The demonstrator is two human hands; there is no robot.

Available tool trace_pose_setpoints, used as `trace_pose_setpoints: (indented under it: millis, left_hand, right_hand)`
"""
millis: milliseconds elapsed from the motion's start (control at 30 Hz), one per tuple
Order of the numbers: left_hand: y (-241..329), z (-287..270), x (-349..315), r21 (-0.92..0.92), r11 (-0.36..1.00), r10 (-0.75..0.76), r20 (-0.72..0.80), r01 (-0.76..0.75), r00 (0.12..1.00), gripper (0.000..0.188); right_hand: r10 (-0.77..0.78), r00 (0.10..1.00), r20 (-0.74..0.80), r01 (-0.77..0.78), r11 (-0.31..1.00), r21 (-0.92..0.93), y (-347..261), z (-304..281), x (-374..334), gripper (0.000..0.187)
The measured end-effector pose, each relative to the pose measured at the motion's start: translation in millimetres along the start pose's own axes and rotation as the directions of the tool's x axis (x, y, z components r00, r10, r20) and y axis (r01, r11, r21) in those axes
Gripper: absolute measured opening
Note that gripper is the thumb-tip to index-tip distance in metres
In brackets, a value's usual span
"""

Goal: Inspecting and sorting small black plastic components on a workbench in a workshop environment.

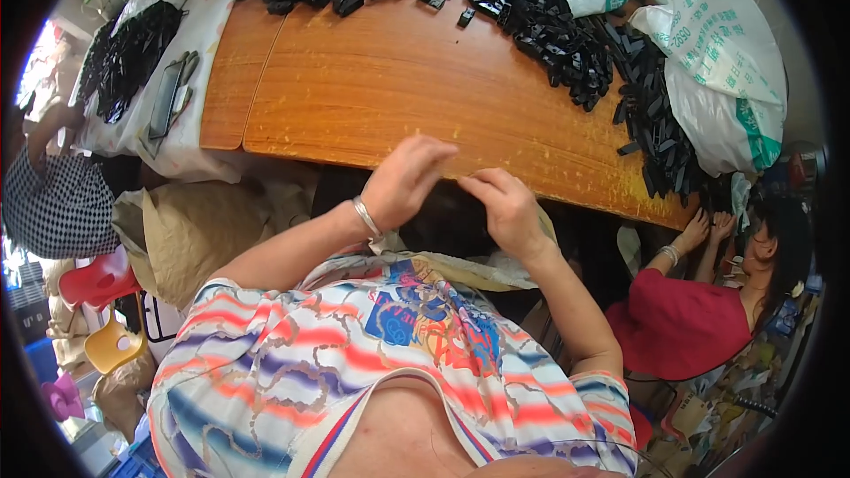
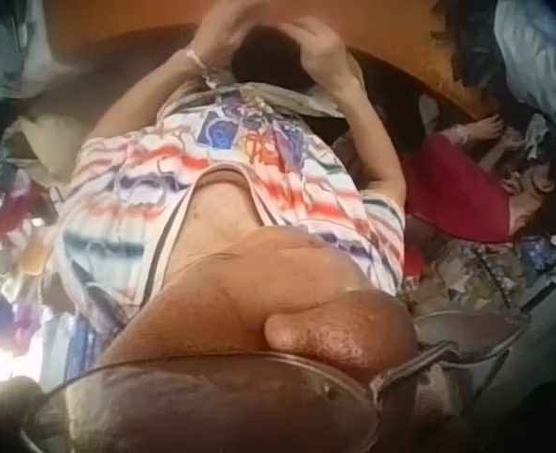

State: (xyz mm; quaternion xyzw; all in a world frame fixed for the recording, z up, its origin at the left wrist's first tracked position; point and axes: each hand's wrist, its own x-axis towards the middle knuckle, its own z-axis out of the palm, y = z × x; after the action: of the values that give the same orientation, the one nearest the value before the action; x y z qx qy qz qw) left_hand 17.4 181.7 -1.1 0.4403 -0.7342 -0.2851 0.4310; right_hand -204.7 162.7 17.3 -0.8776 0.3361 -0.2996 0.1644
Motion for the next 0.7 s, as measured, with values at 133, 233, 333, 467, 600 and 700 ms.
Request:
trace_pose_setpoints:
  millis: [133,233,333,467,600,700]
  left_hand:
    - [-32,-29,60,0.252,0.968,0.029,-0.088,-0.006,0.996,0.037]
    - [-68,-41,122,0.392,0.92,0.059,-0.202,0.025,0.978,0.05]
    - [-108,-41,176,0.5,0.866,0.125,-0.203,-0.007,0.971,0.058]
    - [-135,-28,215,0.626,0.78,0.069,-0.1,0.009,0.993,0.063]
    - [-140,-16,220,0.71,0.704,0.076,-0.039,-0.026,0.996,0.045]
    - [-127,-8,205,0.586,0.796,0.144,0.056,-0.15,0.988,0.032]
  right_hand:
    - [0.164,0.982,-0.096,-0.167,0.986,-0.026,41,-26,17,0.029]
    - [0.125,0.963,-0.241,-0.168,0.971,-0.17,82,-31,49,0.027]
    - [0.161,0.951,-0.265,-0.23,0.94,-0.254,111,-30,84,0.029]
    - [0.186,0.951,-0.247,-0.274,0.878,-0.394,143,-21,123,0.031]
    - [0.282,0.935,-0.214,-0.35,0.83,-0.434,153,-14,142,0.027]
    - [0.323,0.925,-0.198,-0.376,0.842,-0.386,155,-10,141,0.029]
